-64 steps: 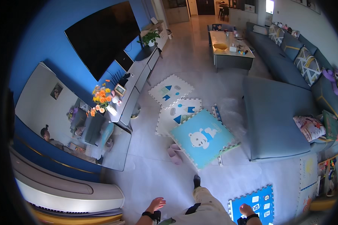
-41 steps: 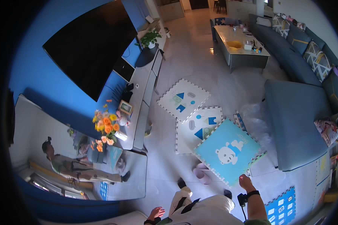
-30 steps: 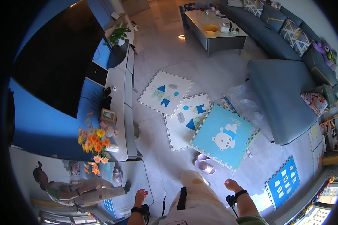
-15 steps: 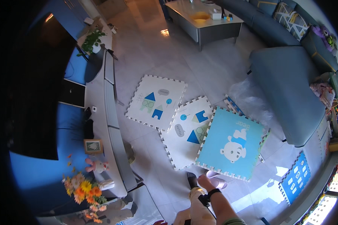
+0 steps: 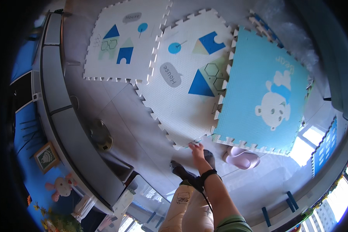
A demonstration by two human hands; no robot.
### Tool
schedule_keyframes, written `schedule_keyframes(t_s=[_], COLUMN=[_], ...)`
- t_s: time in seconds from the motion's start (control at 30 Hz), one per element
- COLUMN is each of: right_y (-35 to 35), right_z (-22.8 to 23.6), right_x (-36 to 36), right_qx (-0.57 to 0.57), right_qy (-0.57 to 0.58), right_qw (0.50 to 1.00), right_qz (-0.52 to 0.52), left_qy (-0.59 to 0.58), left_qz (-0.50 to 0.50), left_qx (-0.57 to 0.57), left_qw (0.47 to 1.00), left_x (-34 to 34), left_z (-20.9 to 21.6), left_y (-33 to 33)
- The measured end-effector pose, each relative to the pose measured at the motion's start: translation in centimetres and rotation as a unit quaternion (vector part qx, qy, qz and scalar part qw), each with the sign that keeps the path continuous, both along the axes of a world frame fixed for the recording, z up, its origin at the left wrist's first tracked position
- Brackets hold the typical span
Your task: The recorder is interlocking and placing foam play mats on the floor of a living room.
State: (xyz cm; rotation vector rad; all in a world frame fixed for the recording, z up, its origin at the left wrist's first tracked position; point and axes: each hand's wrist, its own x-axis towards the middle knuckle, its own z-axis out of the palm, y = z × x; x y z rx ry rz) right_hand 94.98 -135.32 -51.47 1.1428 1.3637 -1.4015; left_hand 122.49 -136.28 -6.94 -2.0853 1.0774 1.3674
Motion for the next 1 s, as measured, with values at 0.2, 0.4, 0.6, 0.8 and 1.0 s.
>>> schedule_keyframes(t_s=[0.2,0.4,0.6,0.8,1.0], right_y=[2.3,0.9,4.9,5.5,12.9], right_z=[-4.1,3.7,18.4,37.7,49.0], right_x=[-0.7,-2.2,-6.3,-5.2,-5.6], right_qx=[0.017,-0.019,-0.265,-0.217,-0.298], right_qy=[0.044,0.081,0.099,0.03,0.002], right_qw=[0.989,0.968,0.952,0.97,0.94], right_qz=[-0.137,-0.236,-0.114,-0.109,-0.163], left_qy=[0.01,0.053,0.143,0.28,0.451], left_qz=[-0.03,-0.052,0.036,-0.196,0.189], left_qx=[0.056,0.057,0.118,-0.004,0.179], left_qw=[0.998,0.996,0.982,0.94,0.854], left_x=[2.5,6.1,1.0,9.4,-10.1], left_z=[-1.6,-1.8,-0.2,-4.8,7.7], left_y=[-1.6,-2.9,-3.8,-6.8,-12.9])
